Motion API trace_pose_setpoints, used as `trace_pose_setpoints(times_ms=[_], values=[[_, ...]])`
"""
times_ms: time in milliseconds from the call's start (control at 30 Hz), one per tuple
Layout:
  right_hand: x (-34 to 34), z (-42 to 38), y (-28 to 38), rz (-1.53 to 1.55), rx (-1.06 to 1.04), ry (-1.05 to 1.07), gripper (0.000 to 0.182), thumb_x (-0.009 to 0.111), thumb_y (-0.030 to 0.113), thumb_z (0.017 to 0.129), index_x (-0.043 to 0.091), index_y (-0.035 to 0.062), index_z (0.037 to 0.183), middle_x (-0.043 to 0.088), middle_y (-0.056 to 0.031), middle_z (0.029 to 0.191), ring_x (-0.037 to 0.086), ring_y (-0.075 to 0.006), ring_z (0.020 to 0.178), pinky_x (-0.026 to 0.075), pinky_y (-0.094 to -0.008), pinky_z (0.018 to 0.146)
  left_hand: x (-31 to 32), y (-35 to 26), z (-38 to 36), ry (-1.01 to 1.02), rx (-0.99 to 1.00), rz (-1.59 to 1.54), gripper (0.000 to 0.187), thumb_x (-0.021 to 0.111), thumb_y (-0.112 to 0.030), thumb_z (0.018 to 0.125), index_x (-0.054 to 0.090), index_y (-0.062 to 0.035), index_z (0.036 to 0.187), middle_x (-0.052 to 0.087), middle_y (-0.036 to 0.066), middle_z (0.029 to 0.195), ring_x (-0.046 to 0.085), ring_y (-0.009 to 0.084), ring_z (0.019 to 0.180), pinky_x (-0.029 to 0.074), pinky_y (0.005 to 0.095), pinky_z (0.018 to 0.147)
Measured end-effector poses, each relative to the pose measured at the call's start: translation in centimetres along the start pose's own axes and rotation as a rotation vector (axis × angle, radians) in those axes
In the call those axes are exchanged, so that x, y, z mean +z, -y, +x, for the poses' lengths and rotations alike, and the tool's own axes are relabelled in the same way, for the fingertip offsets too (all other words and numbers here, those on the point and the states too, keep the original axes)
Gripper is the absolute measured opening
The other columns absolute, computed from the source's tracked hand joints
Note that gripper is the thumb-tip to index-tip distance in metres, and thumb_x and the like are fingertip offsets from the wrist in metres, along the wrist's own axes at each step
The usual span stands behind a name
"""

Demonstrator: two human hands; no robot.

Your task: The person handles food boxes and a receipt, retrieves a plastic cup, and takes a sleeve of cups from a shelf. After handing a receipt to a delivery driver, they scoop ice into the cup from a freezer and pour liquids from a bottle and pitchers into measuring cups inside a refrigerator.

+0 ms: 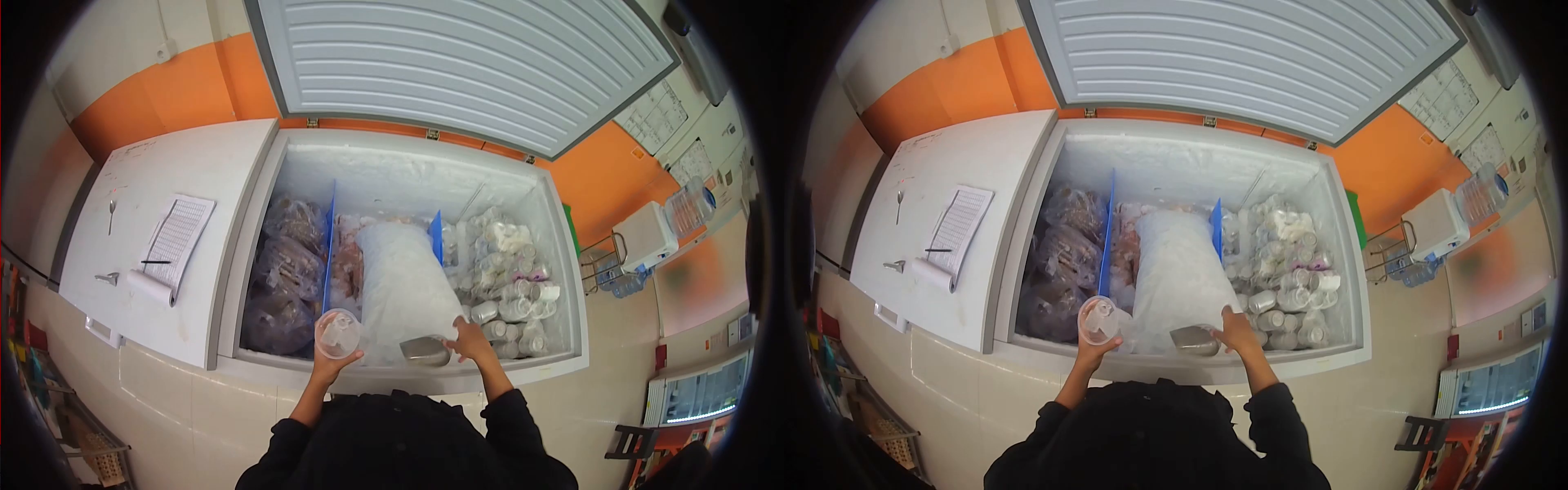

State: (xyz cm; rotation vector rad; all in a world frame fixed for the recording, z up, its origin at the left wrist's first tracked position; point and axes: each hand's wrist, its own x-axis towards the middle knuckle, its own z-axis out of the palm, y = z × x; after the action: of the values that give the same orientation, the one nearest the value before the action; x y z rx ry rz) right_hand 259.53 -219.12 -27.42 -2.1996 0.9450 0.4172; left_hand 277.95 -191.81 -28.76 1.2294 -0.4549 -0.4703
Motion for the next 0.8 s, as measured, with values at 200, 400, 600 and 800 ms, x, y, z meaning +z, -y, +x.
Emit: trace_pose_setpoints(times_ms=[200, 400, 600, 800], values=[[6.3, 1.7, -2.2, -0.371, -0.144, -0.117, 0.034, 0.047, 0.027, 0.091, 0.034, 0.0034, 0.112, 0.059, -0.0278, 0.085, 0.061, -0.0435, 0.075, 0.051, -0.0484, 0.061, 1.1, -1.3, 3.3, -0.098, 0.115, 0.296, 0.080, 0.088, -0.013, 0.054, 0.041, -0.0063, 0.119, 0.050, 0.006, 0.112, 0.049, 0.0184, 0.106, 0.040, 0.0330, 0.092], [12.2, -1.3, 0.1, -0.355, -0.067, -0.205, 0.058, 0.053, 0.042, 0.085, 0.033, 0.0039, 0.125, 0.044, -0.0293, 0.121, 0.061, -0.0440, 0.085, 0.051, -0.0515, 0.068, 0.6, -0.7, 3.6, -0.088, 0.067, 0.380, 0.082, 0.088, -0.013, 0.053, 0.041, -0.0038, 0.120, 0.049, 0.009, 0.116, 0.048, 0.0210, 0.109, 0.038, 0.0335, 0.095], [-10.0, 6.0, 5.4, -0.427, -0.430, -0.001, 0.067, 0.059, 0.058, 0.079, 0.055, 0.0003, 0.112, 0.052, -0.0220, 0.119, 0.046, -0.0349, 0.117, 0.037, -0.0478, 0.096, -0.4, -3.3, 5.1, -0.145, 0.082, 0.239, 0.087, 0.088, -0.013, 0.054, 0.038, -0.0034, 0.125, 0.048, 0.009, 0.118, 0.047, 0.0216, 0.110, 0.037, 0.0348, 0.096], [-50.9, 6.3, 31.5, -0.755, -1.039, -1.487, 0.051, 0.056, 0.024, 0.087, 0.037, -0.0038, 0.126, 0.044, -0.0280, 0.124, 0.042, -0.0431, 0.117, 0.034, -0.0475, 0.099, -3.4, -7.6, 7.7, -0.524, 0.110, 0.014, 0.089, 0.084, -0.008, 0.055, 0.035, -0.0039, 0.129, 0.045, 0.010, 0.121, 0.044, 0.0226, 0.114, 0.036, 0.0356, 0.098]])
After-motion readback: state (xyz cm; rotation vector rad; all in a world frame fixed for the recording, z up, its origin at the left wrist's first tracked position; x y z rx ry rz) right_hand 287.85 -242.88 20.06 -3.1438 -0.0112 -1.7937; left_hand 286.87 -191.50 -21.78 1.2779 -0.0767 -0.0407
